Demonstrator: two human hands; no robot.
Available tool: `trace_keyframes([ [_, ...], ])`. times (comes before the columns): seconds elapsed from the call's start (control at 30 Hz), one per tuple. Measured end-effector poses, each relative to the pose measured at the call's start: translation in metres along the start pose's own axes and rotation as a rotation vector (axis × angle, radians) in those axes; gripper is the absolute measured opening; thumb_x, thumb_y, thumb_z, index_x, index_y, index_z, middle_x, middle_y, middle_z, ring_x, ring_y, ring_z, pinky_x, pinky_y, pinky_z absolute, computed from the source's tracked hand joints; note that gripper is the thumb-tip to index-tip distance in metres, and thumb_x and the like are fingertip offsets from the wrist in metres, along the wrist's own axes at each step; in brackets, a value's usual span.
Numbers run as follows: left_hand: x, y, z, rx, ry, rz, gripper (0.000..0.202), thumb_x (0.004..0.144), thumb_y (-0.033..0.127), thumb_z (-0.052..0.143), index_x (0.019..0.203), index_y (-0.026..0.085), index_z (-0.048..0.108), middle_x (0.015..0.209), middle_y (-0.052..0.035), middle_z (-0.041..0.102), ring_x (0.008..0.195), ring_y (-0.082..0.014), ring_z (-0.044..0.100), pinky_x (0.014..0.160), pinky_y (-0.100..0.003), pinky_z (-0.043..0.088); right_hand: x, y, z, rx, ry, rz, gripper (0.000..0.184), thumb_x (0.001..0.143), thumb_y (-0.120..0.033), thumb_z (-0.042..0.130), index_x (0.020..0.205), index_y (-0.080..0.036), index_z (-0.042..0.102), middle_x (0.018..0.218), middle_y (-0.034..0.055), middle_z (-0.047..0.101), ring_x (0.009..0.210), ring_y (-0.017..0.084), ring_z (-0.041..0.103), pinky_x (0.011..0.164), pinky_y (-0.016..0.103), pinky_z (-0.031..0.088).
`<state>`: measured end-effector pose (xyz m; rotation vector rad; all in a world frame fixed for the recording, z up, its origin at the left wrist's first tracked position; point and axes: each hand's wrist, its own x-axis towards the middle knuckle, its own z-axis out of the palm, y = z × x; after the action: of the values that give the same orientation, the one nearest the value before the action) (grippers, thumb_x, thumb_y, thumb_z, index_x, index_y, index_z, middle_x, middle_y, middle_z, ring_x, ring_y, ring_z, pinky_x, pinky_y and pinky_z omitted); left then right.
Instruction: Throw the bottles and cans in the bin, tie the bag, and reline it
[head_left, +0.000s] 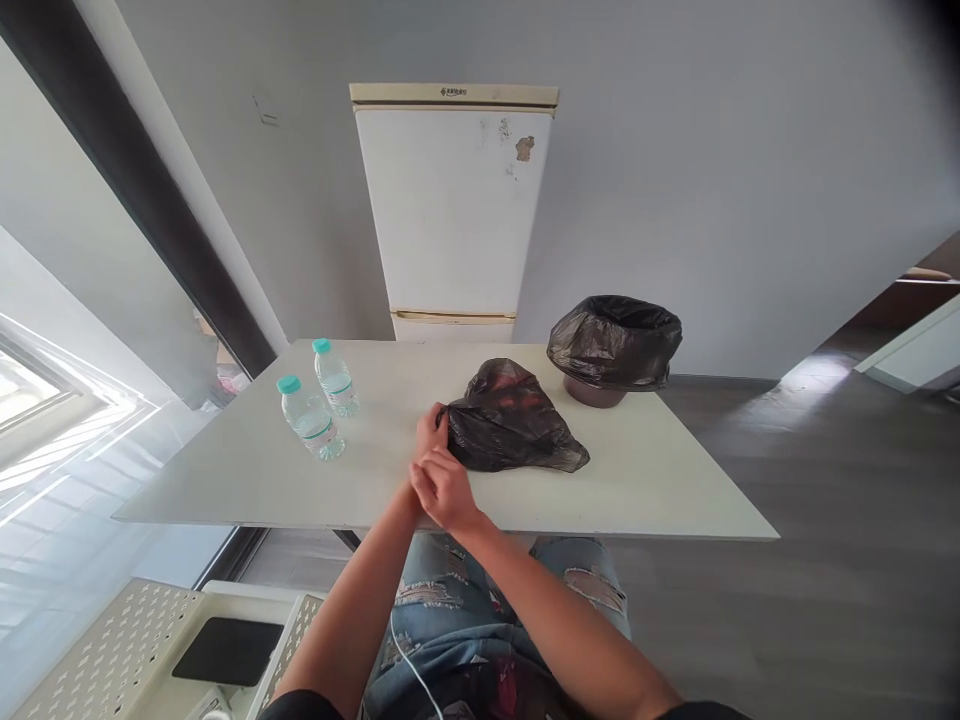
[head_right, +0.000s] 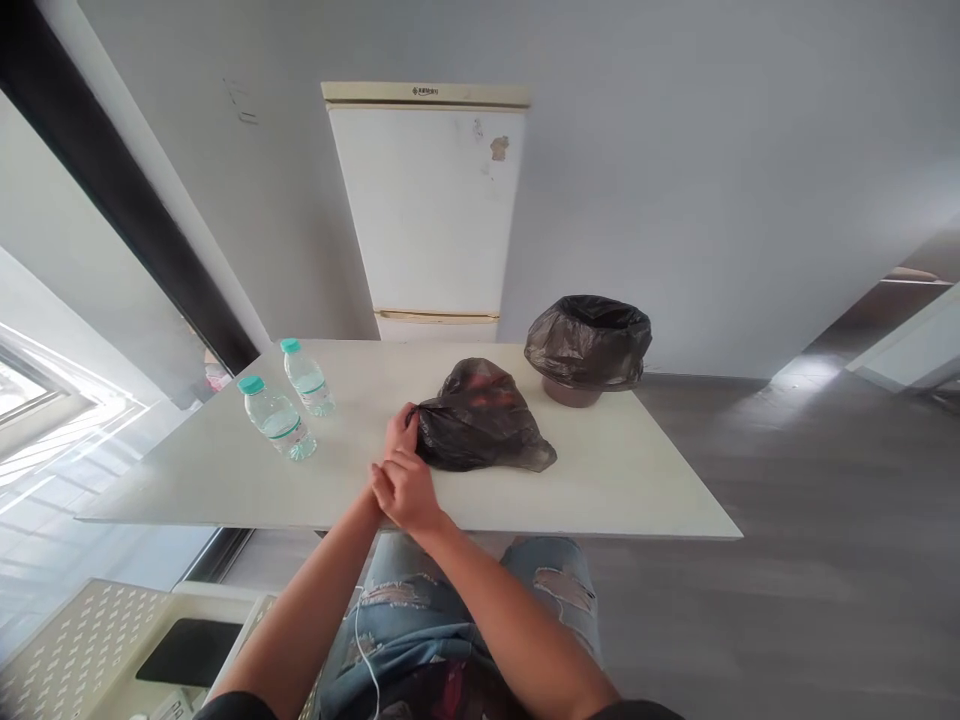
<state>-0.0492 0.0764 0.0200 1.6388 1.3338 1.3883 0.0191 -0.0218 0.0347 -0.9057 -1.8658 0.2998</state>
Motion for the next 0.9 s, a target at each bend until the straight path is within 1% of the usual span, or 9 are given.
trace_keyframes([
  [0.13, 0.001, 0.003, -0.001, -0.009, 0.032, 0.07, 0.018, 0.094, 0.033, 0.049, 0.084, 0.023, 0.061, 0.089, -0.0045, 0.062, 0.088, -0.0204, 0.058, 0.085, -0.031, 0.048, -0.021, 0.045, -0.056, -0.183, 0.158, 0.108, 0.039, 0.108, -0.028, 0.046, 0.073, -0.023, 0.062, 0.077, 0.0068, 0.067, 0.083, 0.021, 0.063, 0.084, 0.035, 0.053],
  [0.23, 0.0, 0.006, -0.002, -0.088, -0.042, 0.079, 0.023, 0.097, 0.037, 0.048, 0.088, 0.022, 0.062, 0.081, -0.0014, 0.062, 0.08, -0.0184, 0.056, 0.077, -0.028, 0.047, -0.004, 0.086, -0.098, -0.324, 0.251, 0.144, 0.031, 0.107, -0.03, 0.046, 0.1, -0.018, 0.073, 0.118, 0.0168, 0.073, 0.114, 0.026, 0.067, 0.101, 0.043, 0.055],
  [0.3, -0.001, 0.007, -0.003, -0.151, -0.059, 0.076, 0.024, 0.097, 0.038, 0.049, 0.088, 0.021, 0.063, 0.08, -0.0009, 0.062, 0.079, -0.0178, 0.056, 0.076, -0.027, 0.047, 0.012, 0.107, -0.121, -0.426, 0.305, 0.166, 0.037, 0.105, -0.027, 0.044, 0.127, -0.012, 0.068, 0.15, 0.0235, 0.056, 0.14, 0.03, 0.054, 0.112, 0.049, 0.051],
  [0.37, -0.002, 0.008, -0.004, -0.216, -0.065, 0.075, 0.023, 0.097, 0.039, 0.051, 0.091, 0.02, 0.065, 0.084, -0.0015, 0.064, 0.082, -0.018, 0.057, 0.078, -0.027, 0.047, 0.021, 0.119, -0.137, -0.5, 0.35, 0.162, 0.043, 0.103, -0.024, 0.043, 0.14, -0.008, 0.06, 0.161, 0.0258, 0.043, 0.15, 0.032, 0.044, 0.116, 0.052, 0.048],
  [0.5, -0.003, 0.008, -0.006, -0.247, -0.052, 0.063, 0.026, 0.097, 0.04, 0.05, 0.097, 0.02, 0.067, 0.093, -0.0042, 0.067, 0.091, -0.0198, 0.061, 0.085, -0.028, 0.05, 0.007, 0.103, -0.133, -0.476, 0.324, -0.044, 0.026, 0.099, -0.023, 0.054, 0.117, -0.017, 0.072, 0.125, 0.019, 0.068, 0.122, 0.029, 0.064, 0.104, 0.05, 0.055],
  [0.6, -0.003, 0.009, -0.006, -0.231, -0.021, 0.046, 0.027, 0.095, 0.042, 0.051, 0.094, 0.02, 0.066, 0.096, -0.0046, 0.068, 0.094, -0.0202, 0.061, 0.087, -0.028, 0.051, -0.021, 0.075, -0.105, -0.298, -0.052, -0.303, 0.017, 0.098, -0.021, 0.057, 0.093, -0.022, 0.073, 0.093, 0.0086, 0.072, 0.09, 0.021, 0.07, 0.085, 0.036, 0.061],
  [0.67, -0.003, 0.009, -0.005, -0.243, -0.026, 0.025, 0.028, 0.095, 0.045, 0.051, 0.094, 0.02, 0.066, 0.094, -0.0041, 0.068, 0.091, -0.0198, 0.061, 0.085, -0.028, 0.051, -0.034, 0.063, -0.089, -0.249, -0.172, -0.298, 0.022, 0.101, -0.02, 0.054, 0.089, -0.023, 0.073, 0.09, 0.0075, 0.074, 0.086, 0.019, 0.071, 0.082, 0.033, 0.062],
  [0.8, -0.004, 0.011, -0.006, -0.279, -0.054, -0.009, 0.031, 0.095, 0.049, 0.052, 0.095, 0.02, 0.065, 0.091, -0.0037, 0.067, 0.087, -0.0198, 0.061, 0.081, -0.028, 0.052, -0.02, 0.072, -0.093, -0.351, 0.163, 0.037, 0.03, 0.104, -0.023, 0.046, 0.111, -0.019, 0.075, 0.131, 0.0185, 0.07, 0.123, 0.027, 0.067, 0.104, 0.045, 0.059],
  [0.9, -0.005, 0.013, -0.006, -0.36, -0.097, 0.002, 0.031, 0.096, 0.049, 0.055, 0.093, 0.02, 0.065, 0.089, -0.0031, 0.066, 0.085, -0.019, 0.06, 0.078, -0.028, 0.051, 0.006, 0.09, -0.117, -0.483, 0.316, 0.162, 0.042, 0.102, -0.02, 0.043, 0.139, -0.011, 0.062, 0.163, 0.0251, 0.042, 0.155, 0.034, 0.038, 0.119, 0.057, 0.046],
])
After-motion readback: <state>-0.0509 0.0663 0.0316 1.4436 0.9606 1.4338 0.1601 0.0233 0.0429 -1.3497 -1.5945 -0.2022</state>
